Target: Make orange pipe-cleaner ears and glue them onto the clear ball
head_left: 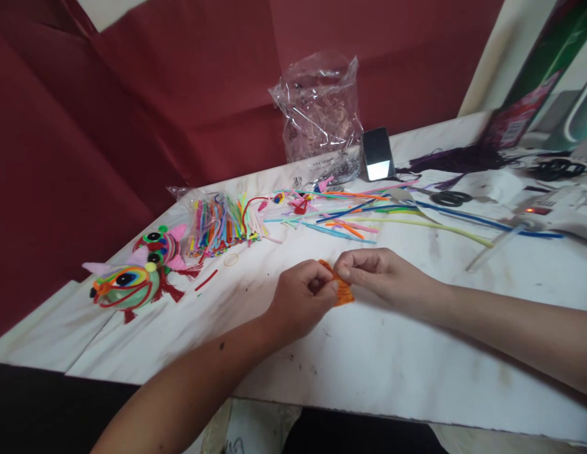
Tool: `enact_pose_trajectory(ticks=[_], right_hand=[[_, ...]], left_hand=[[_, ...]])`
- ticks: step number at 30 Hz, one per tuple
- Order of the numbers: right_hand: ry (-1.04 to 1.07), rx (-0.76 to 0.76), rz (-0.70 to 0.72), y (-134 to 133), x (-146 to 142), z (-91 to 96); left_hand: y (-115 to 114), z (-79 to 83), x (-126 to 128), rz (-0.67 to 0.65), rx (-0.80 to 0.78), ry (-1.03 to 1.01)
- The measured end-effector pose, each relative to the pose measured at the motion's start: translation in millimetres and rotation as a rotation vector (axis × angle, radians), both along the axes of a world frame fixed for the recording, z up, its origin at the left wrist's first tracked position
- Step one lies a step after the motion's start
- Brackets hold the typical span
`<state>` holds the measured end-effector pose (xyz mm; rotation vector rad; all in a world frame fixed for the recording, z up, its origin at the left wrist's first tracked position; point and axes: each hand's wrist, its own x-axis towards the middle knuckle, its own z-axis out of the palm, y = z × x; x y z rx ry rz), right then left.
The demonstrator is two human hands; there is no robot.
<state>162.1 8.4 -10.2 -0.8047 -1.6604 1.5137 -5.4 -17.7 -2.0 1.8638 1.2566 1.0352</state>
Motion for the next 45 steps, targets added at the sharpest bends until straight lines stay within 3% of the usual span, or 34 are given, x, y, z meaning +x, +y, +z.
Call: enact_pose_trajectory(ticks=[6,10,12,14,17,20,22,26,30,40,45], right_hand=[[-0.018,0.048,-0.027,5.4,3.8,-6.4],[-0.133,-0.024,-0.016,1.5,0.7,-5.8],[-0.178,-0.059,-0.081,5.7,2.7,-3.9],[-0.290,-0.070,-0.165,16.1,9.0,-1.8],[-0.639,0.016,-0.187,35.3,22.0,-0.7],[-1.077,0.269,-0.262,45.6,30.6,-1.8],[-1.217,0.432,-0.331,45.9,32.5,-2.1],[-1.174,0.546,-0.351,44.0,35.6,0.5],[-1.089,0.552,-0.361,49.2,40.7,1.4],[-0.935,0.521,-0.361,45.9,35.7,-1.2],[-0.906,0.517,-0.385,52.8,42.4,3.4]], left_hand=[[8.5,-2.2,-4.6,0.029,-0.215,-0.242],[12.2,-2.0,-5.9,0.025,-0.223,-0.295],[15.2,-2.6,-8.2,0.044,-0.178,-0.292],[20.4,-4.7,-12.6,0.100,-0.075,-0.231],[31.2,-11.5,-21.1,0.137,0.193,0.044],[40.9,-20.5,-26.5,0.055,0.328,0.302],[45.1,-26.0,-27.0,-0.019,0.339,0.405],[48.6,-33.1,-23.9,-0.121,0.285,0.545],[49.5,-34.7,-20.4,-0.116,0.177,0.609],[54.7,-36.9,-16.9,-0.094,0.228,0.460],[55.0,-35.2,-12.3,-0.064,0.194,0.549]])
